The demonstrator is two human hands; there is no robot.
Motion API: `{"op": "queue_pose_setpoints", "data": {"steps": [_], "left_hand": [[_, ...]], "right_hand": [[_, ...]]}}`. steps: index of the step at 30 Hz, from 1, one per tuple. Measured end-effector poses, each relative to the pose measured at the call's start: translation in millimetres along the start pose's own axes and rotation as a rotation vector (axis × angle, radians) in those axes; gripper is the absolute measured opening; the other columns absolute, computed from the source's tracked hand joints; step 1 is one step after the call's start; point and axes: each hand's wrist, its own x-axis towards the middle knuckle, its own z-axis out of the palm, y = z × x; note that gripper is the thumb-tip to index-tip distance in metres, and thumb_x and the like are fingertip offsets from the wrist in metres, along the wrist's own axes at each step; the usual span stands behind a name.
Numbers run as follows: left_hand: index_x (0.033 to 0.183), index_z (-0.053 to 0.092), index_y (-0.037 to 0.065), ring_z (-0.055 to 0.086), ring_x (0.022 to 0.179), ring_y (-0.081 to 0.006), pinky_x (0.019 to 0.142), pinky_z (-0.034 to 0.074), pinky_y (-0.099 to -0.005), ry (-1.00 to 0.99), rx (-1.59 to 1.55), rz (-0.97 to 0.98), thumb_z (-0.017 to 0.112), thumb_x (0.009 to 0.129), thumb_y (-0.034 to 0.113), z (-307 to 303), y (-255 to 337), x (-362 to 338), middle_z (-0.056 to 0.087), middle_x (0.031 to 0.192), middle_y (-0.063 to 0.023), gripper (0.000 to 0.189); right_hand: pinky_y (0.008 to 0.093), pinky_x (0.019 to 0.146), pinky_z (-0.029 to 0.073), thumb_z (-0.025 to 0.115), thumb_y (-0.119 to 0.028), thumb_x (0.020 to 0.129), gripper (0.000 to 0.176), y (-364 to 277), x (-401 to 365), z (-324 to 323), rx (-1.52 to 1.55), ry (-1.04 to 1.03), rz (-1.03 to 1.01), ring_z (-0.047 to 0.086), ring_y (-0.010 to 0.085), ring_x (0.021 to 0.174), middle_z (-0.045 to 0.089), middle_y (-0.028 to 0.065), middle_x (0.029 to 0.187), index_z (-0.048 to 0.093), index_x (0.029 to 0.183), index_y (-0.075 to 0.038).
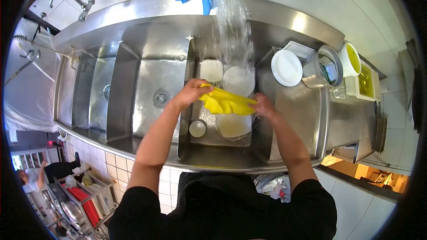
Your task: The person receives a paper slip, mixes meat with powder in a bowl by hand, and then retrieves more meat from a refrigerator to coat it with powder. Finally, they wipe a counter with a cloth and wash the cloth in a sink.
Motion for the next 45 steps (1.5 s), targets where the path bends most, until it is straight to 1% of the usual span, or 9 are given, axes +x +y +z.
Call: {"op": "queue_pose_setpoints", "data": {"steps": [5, 12, 16, 20, 26, 32, 34, 37, 45], "left_hand": [[0.121, 0.058, 0.001, 0.063, 0.106, -0.0299, 0.108, 0.043, -0.0440, 0.092, -1.174, 0.044, 0.051, 0.099, 0.023, 55.6, -45.8, 35.7, 0.065, 0.114, -0.0138, 0.032], [0.117, 0.062, -0.001, 0.065, 0.097, -0.0267, 0.083, 0.053, -0.0424, 0.358, -1.063, -0.036, 0.061, 0.094, 0.031, 123.8, -100.9, 132.6, 0.068, 0.104, -0.0124, 0.038], [0.106, 0.068, -0.002, 0.066, 0.077, -0.0212, 0.067, 0.052, -0.0365, 0.323, -0.791, -0.040, 0.070, 0.085, 0.018, 137.6, -34.6, 95.6, 0.069, 0.090, -0.0123, 0.029], [0.106, 0.070, -0.003, 0.067, 0.073, -0.0202, 0.063, 0.053, -0.0354, 0.254, -0.303, -0.088, 0.069, 0.082, 0.014, 115.5, -41.0, 71.9, 0.070, 0.087, -0.0122, 0.030], [0.097, 0.065, -0.001, 0.069, 0.084, -0.0393, 0.076, 0.055, -0.0431, 0.374, 0.476, 0.041, 0.076, 0.080, 0.017, 131.4, -38.4, 56.0, 0.070, 0.093, -0.0247, 0.027], [0.096, 0.063, 0.004, 0.064, 0.085, -0.0463, 0.076, 0.051, -0.0497, 0.371, 0.368, 0.419, 0.068, 0.084, 0.015, 139.4, -23.7, 54.4, 0.069, 0.092, -0.0245, 0.017], [0.099, 0.062, 0.004, 0.064, 0.083, -0.0446, 0.076, 0.051, -0.0477, 0.343, 0.442, 0.473, 0.065, 0.087, 0.017, 149.0, -15.8, 51.2, 0.068, 0.095, -0.0240, 0.017], [0.098, 0.063, 0.004, 0.064, 0.081, -0.0423, 0.077, 0.049, -0.0467, 0.312, 0.567, 0.542, 0.058, 0.092, 0.021, 160.5, -27.1, 52.9, 0.068, 0.093, -0.0235, 0.019], [0.070, 0.059, -0.002, 0.062, 0.069, -0.0337, 0.066, 0.046, -0.0433, 0.424, 0.327, 0.344, 0.050, 0.090, 0.022, 162.4, -28.1, 10.3, 0.062, 0.069, -0.0210, 0.032]], "right_hand": [[0.0372, 0.098, 0.047, 0.068, -0.020, 0.086, 0.029, -77.2, -1.9, 10.3, 1.735, 0.201, -0.162, 0.065, 0.0235, 0.104, 0.071, 0.0086, 0.108, 0.070, 0.107, 0.000], [0.0365, 0.069, 0.048, 0.063, -0.029, 0.094, 0.033, -120.1, 52.7, 59.4, 0.627, 0.699, 0.066, 0.064, 0.0261, 0.072, 0.070, 0.0134, 0.080, 0.066, 0.079, -0.001], [0.0379, 0.065, 0.046, 0.064, -0.032, 0.094, 0.039, 71.4, 161.4, 161.0, 0.760, 0.932, 0.300, 0.060, 0.0265, 0.063, 0.063, 0.0188, 0.068, 0.063, 0.074, 0.002], [0.0387, 0.068, 0.048, 0.063, -0.030, 0.094, 0.034, -29.6, 50.5, 21.4, 0.963, 0.548, 0.261, 0.062, 0.0268, 0.069, 0.063, 0.0197, 0.074, 0.065, 0.080, 0.002], [0.0356, 0.072, 0.051, 0.063, -0.025, 0.093, 0.025, -75.3, -7.6, -27.2, 0.003, 0.314, -0.195, 0.063, 0.0187, 0.076, 0.063, 0.0135, 0.087, 0.069, 0.091, -0.001], [0.0402, 0.079, 0.053, 0.059, -0.042, 0.097, 0.040, -48.9, -27.2, 27.4, 0.783, 0.715, 0.044, 0.067, 0.0261, 0.086, 0.068, 0.0089, 0.096, 0.068, 0.106, -0.005], [0.0355, 0.076, 0.055, 0.053, -0.043, 0.099, 0.044, -44.3, -39.1, 48.8, 1.390, -0.201, 0.566, 0.067, 0.0226, 0.083, 0.068, 0.0085, 0.099, 0.062, 0.117, -0.004], [0.0362, 0.070, 0.056, 0.045, -0.049, 0.101, 0.050, -136.1, -29.4, 41.7, 2.304, 0.242, 0.236, 0.067, 0.0262, 0.072, 0.069, 0.0135, 0.097, 0.064, 0.106, -0.003], [0.0462, 0.068, 0.055, 0.053, -0.030, 0.093, 0.024, 21.8, 117.4, 130.6, 1.891, -0.093, 0.088, 0.064, 0.0328, 0.071, 0.066, 0.0164, 0.087, 0.060, 0.086, -0.008]]}}
